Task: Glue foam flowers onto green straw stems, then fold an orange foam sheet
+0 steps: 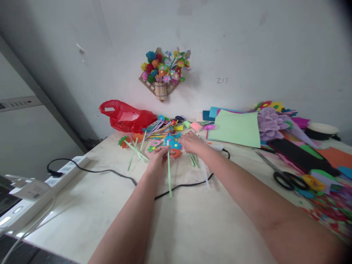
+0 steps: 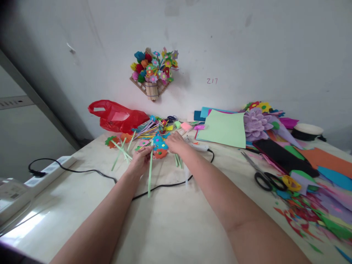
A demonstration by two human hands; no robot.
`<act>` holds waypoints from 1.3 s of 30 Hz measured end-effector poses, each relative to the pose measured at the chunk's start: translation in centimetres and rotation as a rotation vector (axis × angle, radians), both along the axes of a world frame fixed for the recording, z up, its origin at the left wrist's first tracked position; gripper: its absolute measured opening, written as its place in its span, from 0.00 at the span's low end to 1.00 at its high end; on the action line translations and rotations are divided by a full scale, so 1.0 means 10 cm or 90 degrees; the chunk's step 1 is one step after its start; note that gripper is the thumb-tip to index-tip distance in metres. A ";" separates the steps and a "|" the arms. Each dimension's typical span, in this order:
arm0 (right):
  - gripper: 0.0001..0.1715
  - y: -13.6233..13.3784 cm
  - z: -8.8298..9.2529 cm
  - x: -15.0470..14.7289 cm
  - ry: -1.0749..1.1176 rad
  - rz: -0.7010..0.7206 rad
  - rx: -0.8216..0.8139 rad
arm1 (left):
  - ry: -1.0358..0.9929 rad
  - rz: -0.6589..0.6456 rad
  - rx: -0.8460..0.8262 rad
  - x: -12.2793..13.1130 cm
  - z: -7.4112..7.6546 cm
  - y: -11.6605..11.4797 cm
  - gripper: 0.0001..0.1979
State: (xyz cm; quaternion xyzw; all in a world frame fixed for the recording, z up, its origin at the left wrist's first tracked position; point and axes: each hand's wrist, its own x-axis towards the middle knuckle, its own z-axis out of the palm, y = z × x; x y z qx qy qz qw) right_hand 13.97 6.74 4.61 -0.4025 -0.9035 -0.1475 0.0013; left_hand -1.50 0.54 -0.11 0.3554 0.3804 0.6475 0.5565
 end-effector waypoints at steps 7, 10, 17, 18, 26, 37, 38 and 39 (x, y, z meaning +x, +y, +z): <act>0.20 0.16 -0.01 -0.02 0.033 -0.089 -0.070 | 0.009 0.004 -0.003 0.02 0.03 -0.03 0.10; 0.24 0.22 -0.01 -0.05 0.058 -0.102 -0.103 | 0.011 -0.003 -0.001 0.02 0.03 -0.04 0.09; 0.25 0.40 -0.02 -0.12 0.128 -0.143 -0.177 | 0.020 -0.004 0.001 0.02 0.01 -0.02 0.08; 0.24 0.43 -0.02 -0.12 0.138 -0.151 -0.193 | 0.020 -0.007 0.000 0.01 0.00 -0.02 0.08; 0.13 0.39 0.07 -0.06 0.264 -0.231 -0.225 | 0.016 -0.021 -0.008 0.02 0.02 -0.04 0.11; 0.16 0.23 0.10 -0.02 0.428 -0.283 -0.063 | 0.063 -0.036 -0.010 0.06 0.00 -0.02 0.13; 0.16 0.20 0.10 -0.04 0.411 -0.271 -0.046 | 0.064 -0.038 -0.009 0.06 -0.01 -0.02 0.13; 0.16 0.17 0.10 -0.06 0.387 -0.262 -0.030 | 0.063 -0.039 -0.009 0.06 -0.01 -0.02 0.13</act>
